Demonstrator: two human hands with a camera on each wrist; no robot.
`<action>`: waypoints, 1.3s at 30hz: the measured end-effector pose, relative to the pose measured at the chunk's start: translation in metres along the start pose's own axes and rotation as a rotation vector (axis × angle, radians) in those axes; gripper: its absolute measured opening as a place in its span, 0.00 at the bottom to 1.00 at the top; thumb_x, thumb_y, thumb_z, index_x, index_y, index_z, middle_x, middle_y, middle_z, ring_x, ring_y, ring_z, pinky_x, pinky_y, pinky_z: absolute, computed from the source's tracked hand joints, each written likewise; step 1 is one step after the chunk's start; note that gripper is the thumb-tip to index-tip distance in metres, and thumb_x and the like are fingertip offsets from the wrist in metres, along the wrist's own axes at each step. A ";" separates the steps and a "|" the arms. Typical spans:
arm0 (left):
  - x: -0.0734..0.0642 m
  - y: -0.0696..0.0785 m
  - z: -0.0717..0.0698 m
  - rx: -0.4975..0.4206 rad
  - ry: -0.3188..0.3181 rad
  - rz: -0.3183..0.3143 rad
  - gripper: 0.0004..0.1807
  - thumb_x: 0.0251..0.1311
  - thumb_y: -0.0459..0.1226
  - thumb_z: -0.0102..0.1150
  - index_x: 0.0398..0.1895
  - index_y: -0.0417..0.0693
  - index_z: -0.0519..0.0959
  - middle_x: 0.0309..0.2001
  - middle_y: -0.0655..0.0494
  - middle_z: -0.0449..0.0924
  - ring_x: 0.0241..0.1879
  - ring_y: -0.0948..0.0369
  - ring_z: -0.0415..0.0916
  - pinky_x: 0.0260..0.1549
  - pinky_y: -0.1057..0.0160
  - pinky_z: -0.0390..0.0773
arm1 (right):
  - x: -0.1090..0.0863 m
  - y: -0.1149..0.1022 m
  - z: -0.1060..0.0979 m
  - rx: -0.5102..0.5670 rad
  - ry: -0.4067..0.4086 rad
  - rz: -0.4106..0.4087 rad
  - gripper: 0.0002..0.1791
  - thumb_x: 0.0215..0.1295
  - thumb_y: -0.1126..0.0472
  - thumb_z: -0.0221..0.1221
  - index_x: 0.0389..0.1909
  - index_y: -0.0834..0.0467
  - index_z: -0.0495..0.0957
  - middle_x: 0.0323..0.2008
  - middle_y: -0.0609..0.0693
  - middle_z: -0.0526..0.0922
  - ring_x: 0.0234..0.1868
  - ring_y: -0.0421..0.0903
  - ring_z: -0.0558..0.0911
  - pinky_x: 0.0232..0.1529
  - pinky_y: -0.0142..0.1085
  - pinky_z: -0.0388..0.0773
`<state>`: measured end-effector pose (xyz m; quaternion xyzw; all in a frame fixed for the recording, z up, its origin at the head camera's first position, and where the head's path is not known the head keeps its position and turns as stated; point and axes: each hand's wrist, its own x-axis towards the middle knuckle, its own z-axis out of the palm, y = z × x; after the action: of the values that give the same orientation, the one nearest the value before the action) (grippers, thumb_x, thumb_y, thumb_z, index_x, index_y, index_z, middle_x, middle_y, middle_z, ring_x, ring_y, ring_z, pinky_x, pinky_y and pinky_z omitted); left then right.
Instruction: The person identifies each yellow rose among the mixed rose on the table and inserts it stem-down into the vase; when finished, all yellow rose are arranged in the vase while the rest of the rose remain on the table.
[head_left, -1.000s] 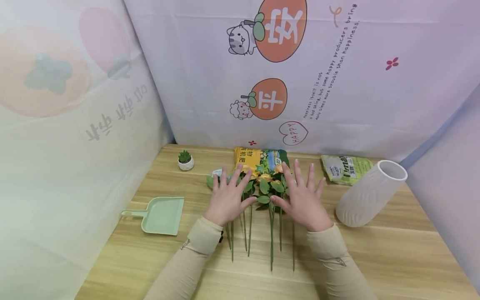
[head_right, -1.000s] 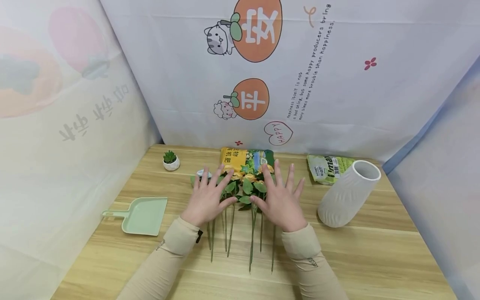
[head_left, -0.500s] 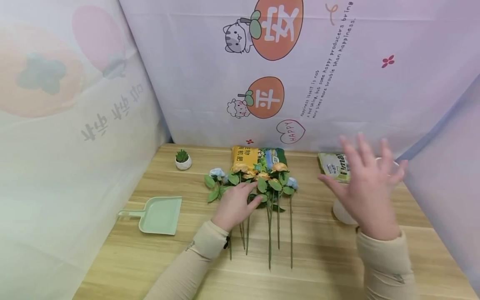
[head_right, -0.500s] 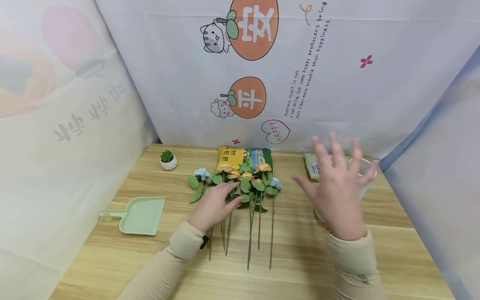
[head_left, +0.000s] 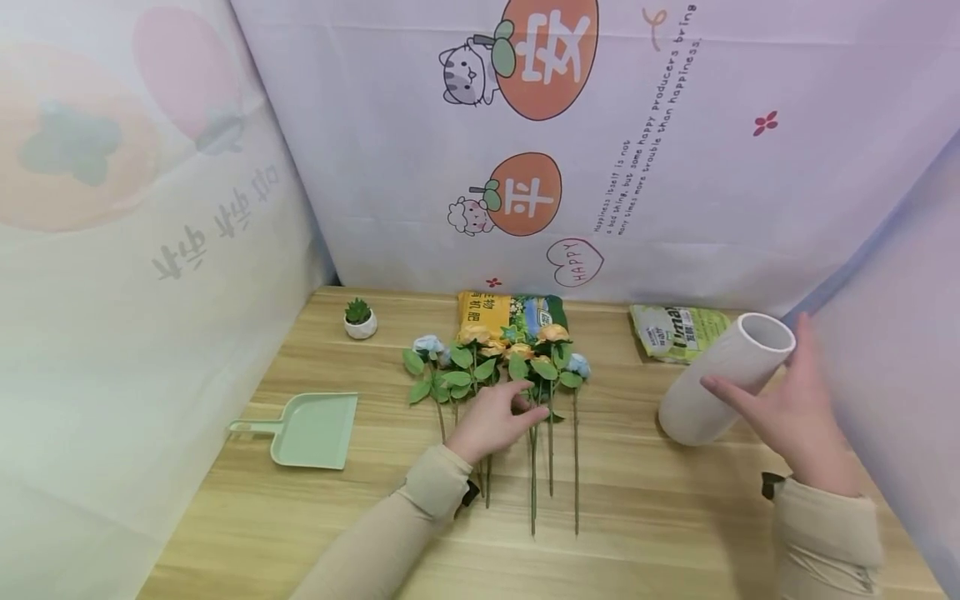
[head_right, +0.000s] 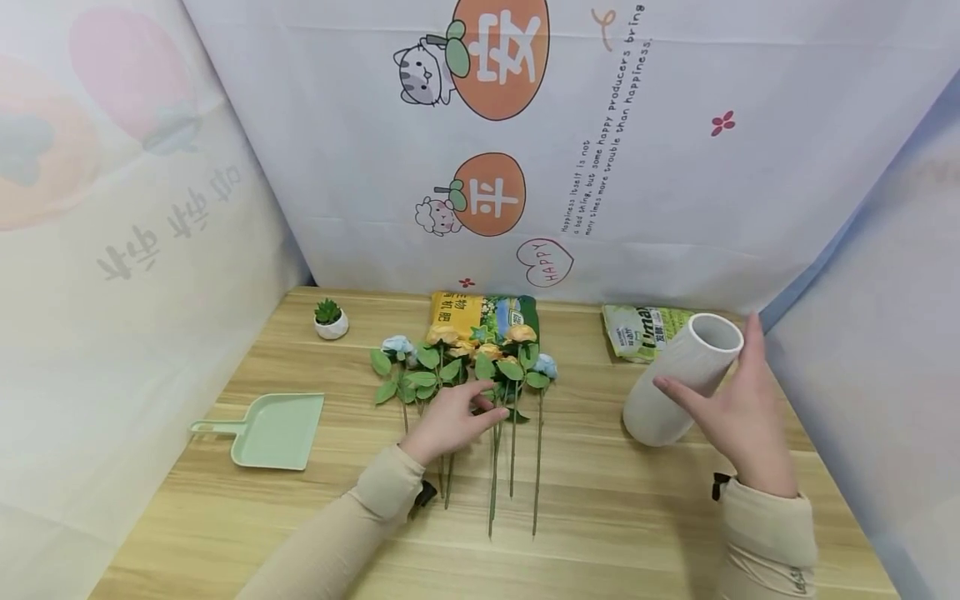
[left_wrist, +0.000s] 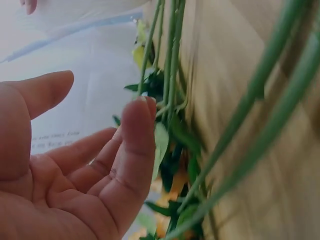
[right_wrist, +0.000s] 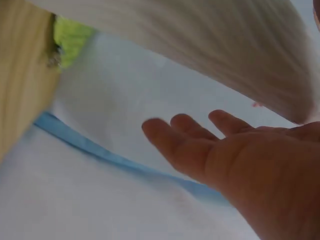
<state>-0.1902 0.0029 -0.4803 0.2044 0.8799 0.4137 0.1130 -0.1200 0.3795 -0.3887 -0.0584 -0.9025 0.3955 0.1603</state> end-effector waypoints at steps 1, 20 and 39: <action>0.003 0.001 0.003 -0.010 -0.010 -0.006 0.37 0.74 0.56 0.65 0.77 0.46 0.74 0.50 0.57 0.89 0.44 0.64 0.85 0.52 0.54 0.86 | 0.000 0.006 0.003 0.025 -0.015 0.016 0.73 0.65 0.52 0.77 0.88 0.49 0.26 0.85 0.68 0.43 0.83 0.72 0.48 0.78 0.73 0.48; 0.051 0.013 0.039 -0.187 -0.037 -0.169 0.35 0.67 0.39 0.76 0.74 0.41 0.74 0.32 0.59 0.87 0.22 0.58 0.86 0.25 0.63 0.87 | -0.002 0.040 0.022 0.145 0.010 0.059 0.40 0.67 0.55 0.76 0.74 0.57 0.66 0.59 0.51 0.77 0.53 0.31 0.76 0.45 0.17 0.74; 0.043 0.021 0.034 -0.369 -0.049 -0.170 0.29 0.70 0.29 0.69 0.73 0.40 0.74 0.38 0.55 0.85 0.27 0.55 0.87 0.29 0.57 0.91 | -0.003 0.042 0.025 0.138 0.008 0.089 0.43 0.67 0.52 0.76 0.76 0.59 0.65 0.64 0.58 0.75 0.54 0.33 0.75 0.44 0.18 0.74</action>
<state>-0.2104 0.0572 -0.4867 0.1155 0.8004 0.5516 0.2043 -0.1264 0.3900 -0.4362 -0.0889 -0.8689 0.4634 0.1497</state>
